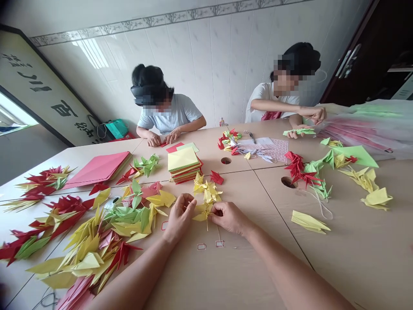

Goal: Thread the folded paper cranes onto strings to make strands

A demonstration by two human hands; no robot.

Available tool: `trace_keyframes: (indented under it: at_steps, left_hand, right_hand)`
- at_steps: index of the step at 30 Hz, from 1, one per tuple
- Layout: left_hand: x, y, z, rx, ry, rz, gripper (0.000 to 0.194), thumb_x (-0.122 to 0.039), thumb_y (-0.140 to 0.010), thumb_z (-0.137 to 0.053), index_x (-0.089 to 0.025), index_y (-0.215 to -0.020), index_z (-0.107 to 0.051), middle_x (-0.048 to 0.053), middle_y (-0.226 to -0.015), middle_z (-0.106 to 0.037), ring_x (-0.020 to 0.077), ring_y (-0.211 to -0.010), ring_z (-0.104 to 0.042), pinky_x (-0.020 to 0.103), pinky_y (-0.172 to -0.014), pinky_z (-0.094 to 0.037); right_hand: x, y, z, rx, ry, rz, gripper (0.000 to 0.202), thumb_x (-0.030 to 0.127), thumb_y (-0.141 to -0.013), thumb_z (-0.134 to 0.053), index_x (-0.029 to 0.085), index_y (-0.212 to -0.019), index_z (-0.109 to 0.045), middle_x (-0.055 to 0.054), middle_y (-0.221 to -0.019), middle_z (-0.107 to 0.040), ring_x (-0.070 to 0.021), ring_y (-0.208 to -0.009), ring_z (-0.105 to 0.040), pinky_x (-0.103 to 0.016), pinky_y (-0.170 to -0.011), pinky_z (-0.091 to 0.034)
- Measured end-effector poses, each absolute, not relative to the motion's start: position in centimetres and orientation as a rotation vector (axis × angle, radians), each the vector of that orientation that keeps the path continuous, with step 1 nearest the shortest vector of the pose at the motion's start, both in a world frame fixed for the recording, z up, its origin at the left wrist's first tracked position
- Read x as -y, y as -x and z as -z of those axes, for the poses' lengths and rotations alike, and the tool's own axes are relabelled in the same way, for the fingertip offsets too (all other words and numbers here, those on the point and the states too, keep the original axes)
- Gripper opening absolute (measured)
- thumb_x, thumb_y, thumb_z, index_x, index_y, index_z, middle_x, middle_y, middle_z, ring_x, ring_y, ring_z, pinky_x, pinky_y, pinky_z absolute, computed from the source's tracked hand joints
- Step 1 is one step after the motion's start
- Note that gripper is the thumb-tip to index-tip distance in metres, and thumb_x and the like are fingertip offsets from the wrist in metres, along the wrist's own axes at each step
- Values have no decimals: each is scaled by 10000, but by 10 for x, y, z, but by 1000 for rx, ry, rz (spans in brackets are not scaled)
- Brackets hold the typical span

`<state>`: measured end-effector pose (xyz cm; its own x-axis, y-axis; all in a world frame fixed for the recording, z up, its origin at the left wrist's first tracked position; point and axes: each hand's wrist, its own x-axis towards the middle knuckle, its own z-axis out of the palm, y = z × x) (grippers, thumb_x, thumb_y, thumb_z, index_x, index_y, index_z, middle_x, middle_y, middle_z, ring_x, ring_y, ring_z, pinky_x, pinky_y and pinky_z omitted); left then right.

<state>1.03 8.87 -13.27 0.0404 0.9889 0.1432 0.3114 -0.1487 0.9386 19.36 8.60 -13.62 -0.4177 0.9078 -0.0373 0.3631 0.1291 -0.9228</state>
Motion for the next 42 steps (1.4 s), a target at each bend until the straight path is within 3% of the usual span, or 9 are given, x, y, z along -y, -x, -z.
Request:
trace_keyframes:
  at_steps: [7, 13, 24, 29, 32, 36, 39, 42]
  left_hand:
    - [-86, -11, 131, -1345, -1657, -1105, 292, -446, -835, -432, -173, -894, -516, 28, -822, -562, 136, -699, -523, 247, -636, -442]
    - [-76, -11, 123, -1223, -1812, -958, 292, -420, -810, -476, -235, -978, -626, 38, -1022, -640, 202, -1002, -543, 328, -923, -398]
    - [-34, 1, 114, -1126, -1714, -800, 379, -473, -830, -439, -176, -1014, -588, 29, -841, -625, 164, -800, -565, 282, -725, -459]
    - [-35, 5, 114, -1240, -1529, -907, 424, -524, -819, -446, -191, -1071, -521, 23, -827, -576, 144, -752, -545, 262, -692, -453]
    - [-52, 2, 117, -1410, -1496, -1000, 483, -533, -807, -458, -188, -1144, -445, 85, -1008, -556, 173, -874, -544, 289, -761, -451]
    - [-87, -15, 118, -1523, -1550, -1024, 557, -495, -779, -520, -200, -1235, -397, 145, -1263, -445, 245, -1156, -436, 355, -928, -375]
    - [-112, -33, 118, -1577, -1606, -966, 626, -465, -744, -571, -201, -1281, -387, 164, -1277, -449, 299, -1224, -379, 437, -995, -295]
    - [-128, -48, 119, -1565, -1680, -879, 604, -369, -690, -628, -177, -1235, -451, 170, -1208, -520, 333, -1184, -413, 476, -970, -312]
  right_hand:
    - [-78, -185, 139, 1894, 1277, -1056, 247, 364, -751, -556, 145, -636, -562, 19, -621, -512, -116, -609, -439, -229, -567, -345]
    - [-53, -183, 134, 1904, 1301, -1056, 230, 342, -744, -554, 140, -636, -569, 20, -603, -513, -112, -586, -438, -223, -548, -343]
    - [6, -199, 118, 2047, 1155, -1423, 308, 420, -761, -587, 131, -654, -595, 26, -613, -500, -94, -575, -420, -201, -526, -317]
    - [3, -218, 105, 1979, 1131, -1590, 361, 501, -768, -579, 158, -879, -602, -1, -740, -565, -125, -665, -509, -230, -618, -400]
    - [-6, -232, 112, 1739, 1254, -1444, 437, 579, -760, -544, 173, -918, -523, -22, -812, -558, -126, -650, -533, -241, -581, -434]
    - [-21, -240, 133, 1545, 1393, -1151, 496, 652, -737, -495, 171, -855, -515, -27, -757, -538, -139, -618, -518, -248, -517, -424]
    - [-26, -240, 144, 1535, 1408, -1113, 488, 638, -751, -486, 163, -847, -537, -16, -709, -531, -140, -613, -509, -267, -570, -439]
    - [-25, -239, 146, 1544, 1405, -1104, 458, 609, -758, -504, 160, -831, -559, -10, -681, -539, -142, -615, -517, -274, -610, -447]
